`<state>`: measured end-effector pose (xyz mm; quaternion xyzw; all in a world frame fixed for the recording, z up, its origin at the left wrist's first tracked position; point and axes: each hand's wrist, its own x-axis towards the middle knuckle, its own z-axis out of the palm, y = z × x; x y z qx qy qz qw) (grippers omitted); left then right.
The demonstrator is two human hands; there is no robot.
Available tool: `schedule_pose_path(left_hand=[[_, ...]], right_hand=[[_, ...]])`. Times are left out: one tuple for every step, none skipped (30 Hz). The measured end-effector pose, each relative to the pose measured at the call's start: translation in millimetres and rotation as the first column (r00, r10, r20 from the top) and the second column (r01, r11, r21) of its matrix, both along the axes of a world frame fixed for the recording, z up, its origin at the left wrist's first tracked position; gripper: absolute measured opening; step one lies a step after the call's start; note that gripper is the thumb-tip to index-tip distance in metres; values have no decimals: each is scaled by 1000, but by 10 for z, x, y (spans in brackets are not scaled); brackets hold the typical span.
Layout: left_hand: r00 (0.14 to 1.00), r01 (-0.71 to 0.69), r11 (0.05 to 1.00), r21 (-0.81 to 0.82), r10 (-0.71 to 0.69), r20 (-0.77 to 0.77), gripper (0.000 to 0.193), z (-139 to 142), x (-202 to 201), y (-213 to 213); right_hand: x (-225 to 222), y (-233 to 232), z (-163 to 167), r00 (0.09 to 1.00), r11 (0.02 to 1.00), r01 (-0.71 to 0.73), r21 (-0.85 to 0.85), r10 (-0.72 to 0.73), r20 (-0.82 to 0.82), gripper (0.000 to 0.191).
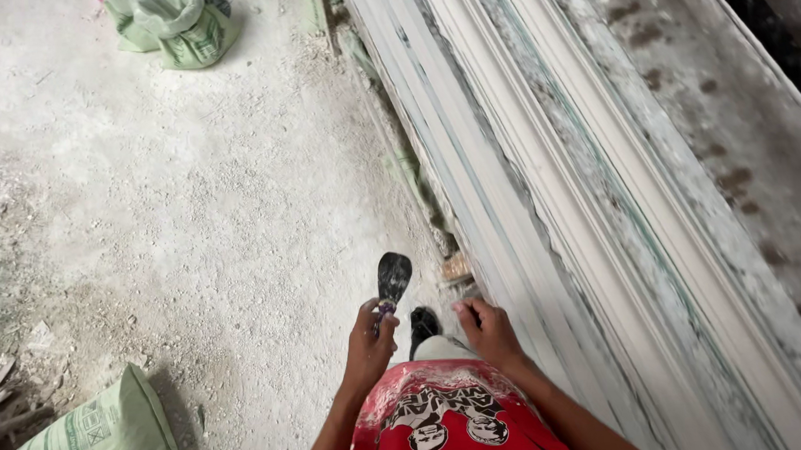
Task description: The person uses a small scraping tool to remove excess plaster and residue from decorative white cornice moldings laid on a work table, working along the grooved profiles piece by piece and repositioning the moldings as they clean each section.
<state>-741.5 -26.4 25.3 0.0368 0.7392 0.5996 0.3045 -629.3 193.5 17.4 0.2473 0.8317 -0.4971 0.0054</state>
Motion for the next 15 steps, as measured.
schedule_pose_path(left_hand=[[999, 19, 999, -39, -20, -28, 50, 44, -169, 76], [998, 38, 996, -81, -42, -49, 49, 81, -343, 139], [995, 62, 991, -121, -71, -65, 49, 112, -466, 196], [999, 7, 998, -65, -9, -38, 48, 130, -561, 262], [998, -54, 999, -5, 54, -16, 48, 131, -681, 339], [993, -116, 992, 52, 116, 6, 48, 118, -798, 409], [992, -116, 993, 27, 114, 48, 49, 92, -903, 470], [990, -110, 994, -1, 110, 88, 50, 53, -1014, 536], [986, -100, 995, -30, 103, 127, 51, 5, -1135, 594], [981, -113, 994, 10, 110, 160, 50, -44, -1248, 634], [975, -125, 991, 48, 113, 193, 50, -92, -1356, 663], [967, -136, 987, 86, 113, 226, 49, -139, -1492, 697], [975, -107, 991, 86, 88, 205, 47, -188, -1705, 754], [980, -73, 994, 78, 57, 193, 46, -222, -1906, 805], [980, -31, 998, 58, 19, 198, 45, -218, -2045, 776]], right_hand=[[-253, 138, 35, 999, 999, -36, 8, 35, 38, 27], [-468, 244, 74, 994, 997, -70, 13, 69, 81, 27], [-610, 328, 123, 996, 997, -79, 11, 78, 46, 27], [-747, 439, 172, 996, 996, -86, 15, 86, 7, 27], [-923, 557, 208, 994, 995, -97, 25, 98, -39, 27], [-1100, 651, 227, 994, 996, -93, -12, 92, -58, 27], [-1243, 712, 225, 994, 995, -84, -55, 80, -74, 27], [-1377, 752, 202, 994, 992, -72, -101, 63, -89, 28], [-1512, 775, 159, 996, 988, -61, -139, 52, -69, 28], [-1643, 786, 104, 998, 983, -47, -176, 39, -50, 29], [-1764, 784, 42, 999, 977, -31, -213, 25, -29, 29], [-1866, 760, -16, 999, 975, -42, -218, 36, -31, 30], [-2007, 721, -74, 998, 973, -53, -223, 46, -39, 31], [-2145, 667, -122, 998, 971, -57, -234, 49, -39, 32], [-2252, 557, -154, 995, 973, -93, -212, 85, -46, 34]])
